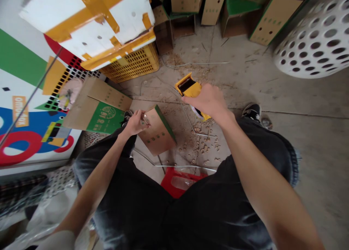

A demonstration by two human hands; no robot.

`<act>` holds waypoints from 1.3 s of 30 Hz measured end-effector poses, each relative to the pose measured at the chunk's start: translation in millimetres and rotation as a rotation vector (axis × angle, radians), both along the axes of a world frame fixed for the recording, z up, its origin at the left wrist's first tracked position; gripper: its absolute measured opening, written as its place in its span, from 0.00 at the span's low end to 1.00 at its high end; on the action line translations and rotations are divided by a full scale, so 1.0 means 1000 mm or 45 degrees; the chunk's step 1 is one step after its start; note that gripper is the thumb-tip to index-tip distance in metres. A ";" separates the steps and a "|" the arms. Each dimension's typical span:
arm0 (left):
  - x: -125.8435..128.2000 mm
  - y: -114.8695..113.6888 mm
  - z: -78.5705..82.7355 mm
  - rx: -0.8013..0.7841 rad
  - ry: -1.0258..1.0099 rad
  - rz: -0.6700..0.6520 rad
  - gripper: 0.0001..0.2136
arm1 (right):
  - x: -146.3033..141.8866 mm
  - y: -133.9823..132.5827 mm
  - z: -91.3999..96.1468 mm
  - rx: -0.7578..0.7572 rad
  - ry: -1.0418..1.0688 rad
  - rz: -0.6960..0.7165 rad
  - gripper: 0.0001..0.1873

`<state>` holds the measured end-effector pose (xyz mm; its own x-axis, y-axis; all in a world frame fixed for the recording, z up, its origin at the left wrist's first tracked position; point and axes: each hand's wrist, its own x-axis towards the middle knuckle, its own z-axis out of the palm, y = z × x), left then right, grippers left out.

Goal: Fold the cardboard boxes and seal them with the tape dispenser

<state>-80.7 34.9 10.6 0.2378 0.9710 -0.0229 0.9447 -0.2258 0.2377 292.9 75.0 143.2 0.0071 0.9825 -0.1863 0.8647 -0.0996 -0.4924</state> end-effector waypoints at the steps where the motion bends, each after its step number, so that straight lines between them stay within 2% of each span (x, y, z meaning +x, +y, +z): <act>1: 0.002 -0.001 -0.002 0.012 0.027 0.016 0.35 | 0.000 0.000 0.000 -0.004 -0.003 -0.005 0.34; 5: 0.007 -0.004 -0.010 0.053 0.150 0.075 0.41 | -0.001 0.001 -0.001 -0.003 0.013 -0.002 0.34; 8: 0.008 -0.004 -0.010 0.050 0.161 0.084 0.41 | 0.000 0.002 -0.003 -0.019 0.040 0.016 0.33; 16: -0.002 0.002 -0.001 0.021 -0.008 -0.011 0.34 | 0.000 0.001 -0.003 0.005 -0.013 0.004 0.34; 22: -0.007 0.004 -0.002 -0.025 -0.041 -0.028 0.31 | 0.000 0.000 -0.004 0.002 -0.014 0.006 0.34; 30: -0.001 0.001 -0.009 0.039 0.034 0.047 0.38 | -0.001 0.000 -0.004 -0.016 -0.015 0.026 0.34; 39: 0.004 -0.001 -0.007 0.010 0.103 0.049 0.40 | -0.002 0.000 -0.002 -0.023 0.004 0.043 0.33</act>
<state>-76.9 33.5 3.7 0.1981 0.9796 -0.0327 0.9687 -0.1906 0.1587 290.6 75.3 141.5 -0.0266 0.9787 -0.2038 0.8663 -0.0791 -0.4932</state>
